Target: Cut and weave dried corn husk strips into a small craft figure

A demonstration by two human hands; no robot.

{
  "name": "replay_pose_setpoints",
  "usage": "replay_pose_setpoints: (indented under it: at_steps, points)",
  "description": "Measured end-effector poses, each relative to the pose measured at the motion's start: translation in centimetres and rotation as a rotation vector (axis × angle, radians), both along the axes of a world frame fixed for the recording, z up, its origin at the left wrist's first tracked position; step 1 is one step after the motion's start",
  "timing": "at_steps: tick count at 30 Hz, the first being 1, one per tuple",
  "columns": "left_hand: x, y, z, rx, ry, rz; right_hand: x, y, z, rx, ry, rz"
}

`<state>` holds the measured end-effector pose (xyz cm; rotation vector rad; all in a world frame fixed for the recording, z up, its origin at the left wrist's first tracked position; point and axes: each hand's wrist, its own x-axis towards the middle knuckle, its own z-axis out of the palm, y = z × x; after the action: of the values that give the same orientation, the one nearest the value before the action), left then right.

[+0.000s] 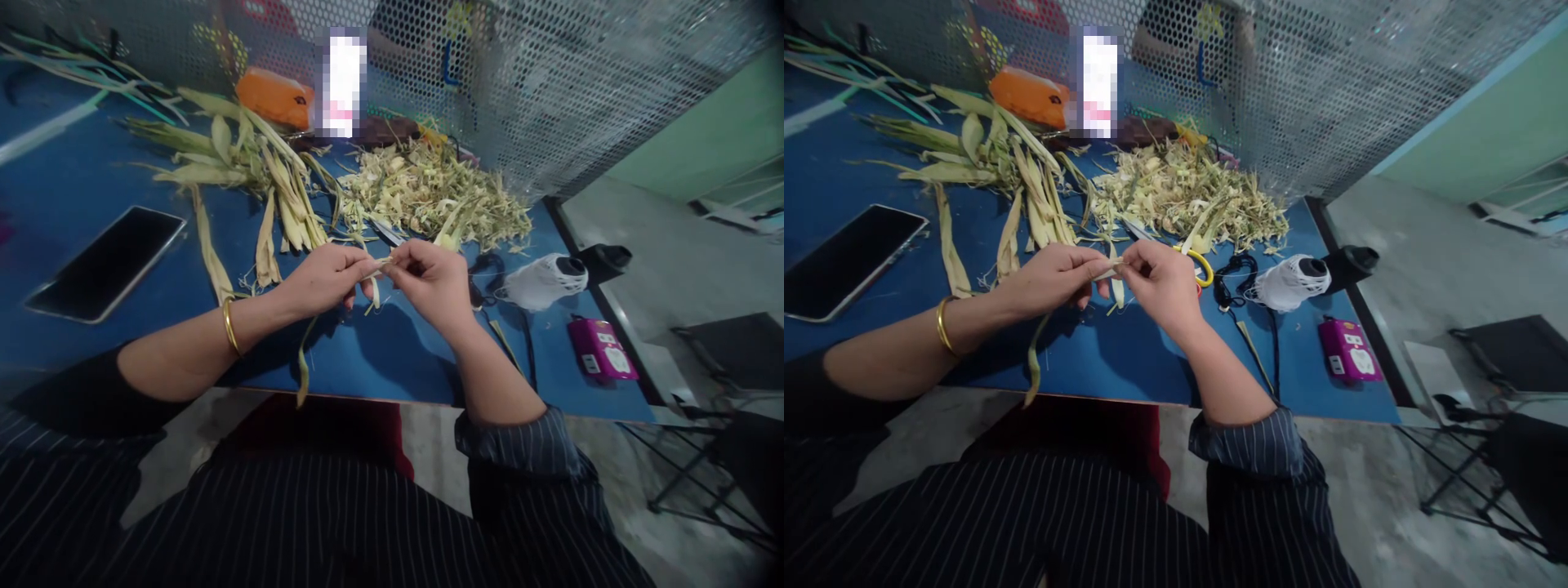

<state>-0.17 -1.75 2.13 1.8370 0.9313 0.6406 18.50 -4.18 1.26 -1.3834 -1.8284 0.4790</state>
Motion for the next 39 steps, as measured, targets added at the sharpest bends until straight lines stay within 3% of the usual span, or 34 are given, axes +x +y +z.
replay_pose_setpoints:
  at_steps: [10, 16, 19, 21, 26, 29, 33, 36, 39]
  points:
    - [-0.4, 0.3, 0.1, -0.142, -0.035, -0.029, 0.4, 0.0, 0.2, 0.061, -0.010, 0.127]
    - [-0.7, 0.6, -0.1, 0.106, 0.154, -0.077, 0.2, 0.2, 0.0, -0.077, 0.071, 0.112]
    - [-0.9, 1.0, -0.1, 0.227, 0.209, -0.003, 0.3, 0.5, -0.3, -0.123, 0.157, 0.093]
    - [-1.2, 1.4, 0.0, 0.200, 0.146, 0.093, 0.4, 0.6, -0.4, -0.114, 0.105, 0.023]
    - [-1.7, 2.2, 0.5, 0.063, -0.083, 0.287, -0.6, 0.0, -0.9, -0.154, -0.467, -0.011]
    - [-1.9, 2.2, 0.8, 0.058, -0.157, 0.325, -1.1, -0.2, -1.2, -0.199, -0.603, -0.009]
    - [-1.9, 2.2, 1.1, 0.034, -0.226, 0.344, 0.3, 0.5, -1.1, -0.224, -0.402, -0.148]
    - [-1.7, 1.9, 1.4, 0.015, -0.279, 0.399, 1.7, 1.0, -0.3, -0.084, -0.235, -0.248]
    - [-1.4, 1.3, 1.6, 0.080, -0.313, 0.420, 2.3, 0.8, 0.6, 0.083, -0.249, -0.249]
